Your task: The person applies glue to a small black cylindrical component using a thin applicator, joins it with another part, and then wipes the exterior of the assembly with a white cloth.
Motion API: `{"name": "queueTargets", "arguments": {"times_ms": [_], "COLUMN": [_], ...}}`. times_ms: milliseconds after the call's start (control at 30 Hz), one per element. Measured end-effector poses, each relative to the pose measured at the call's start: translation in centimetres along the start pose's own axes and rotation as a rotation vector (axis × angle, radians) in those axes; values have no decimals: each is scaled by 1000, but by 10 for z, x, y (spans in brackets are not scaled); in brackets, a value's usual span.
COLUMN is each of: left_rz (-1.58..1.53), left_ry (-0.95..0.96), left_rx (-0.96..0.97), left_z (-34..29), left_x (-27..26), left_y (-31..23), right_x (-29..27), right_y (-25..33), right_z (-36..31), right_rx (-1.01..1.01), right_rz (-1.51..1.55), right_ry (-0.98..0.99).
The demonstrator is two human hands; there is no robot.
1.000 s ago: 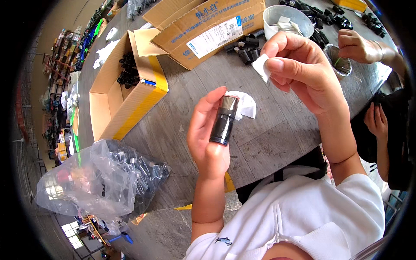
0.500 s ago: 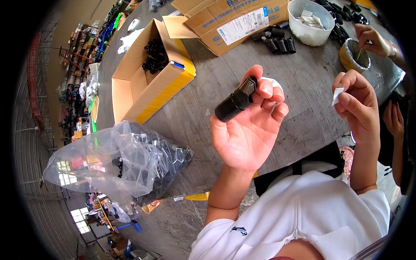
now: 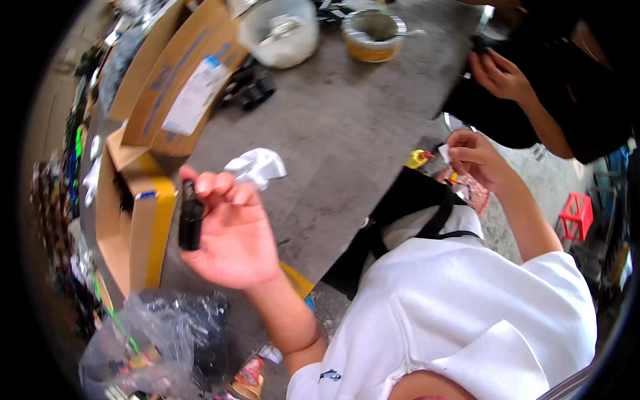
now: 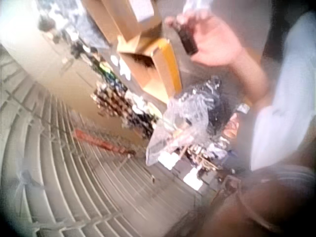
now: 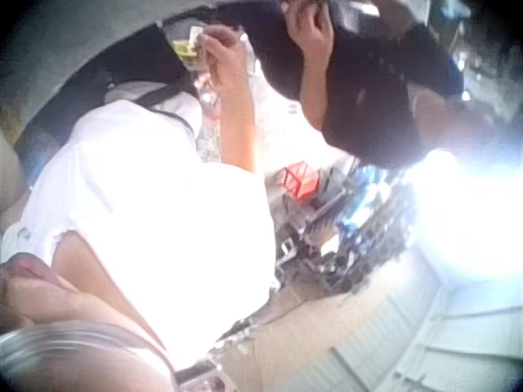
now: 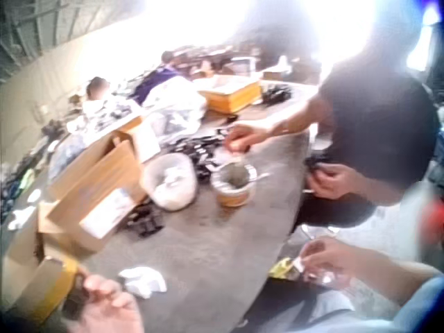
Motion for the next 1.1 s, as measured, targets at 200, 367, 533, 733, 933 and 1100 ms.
{"name": "queueTargets", "arguments": {"times_ms": [200,367,533,733,933,1100], "left_rz": [94,161,303,816,1075,1104], "left_ry": [-10,-14,50,-268,245,239], "left_rx": [-56,-63,-13,301,480,516], "left_z": [3,7,4,-5,-27,-42], "left_x": [-12,-22,-30,-9,51,69], "left_y": [11,12,-1,20,35,42], "right_x": [-135,-233,-214,14,178,212], "right_y": [-138,-253,-218,13,130,140], "right_z": [-22,-65,-45,-15,-28,-19], "right_rx": [266,626,363,-324,-1089,-1130], "right_rz": [-104,-376,-1156,-689,-456,-341], "right_ry": [-391,-552,-493,-231,340,564]}}
Point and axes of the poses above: each hand's wrist, its own z-axis towards the middle knuckle, its own x-axis out of the palm, y = z × x, the point moved 7 cm from there along z, towards the middle knuckle, and after that the axes turned 13 degrees about -z, right-handed, at the moved point
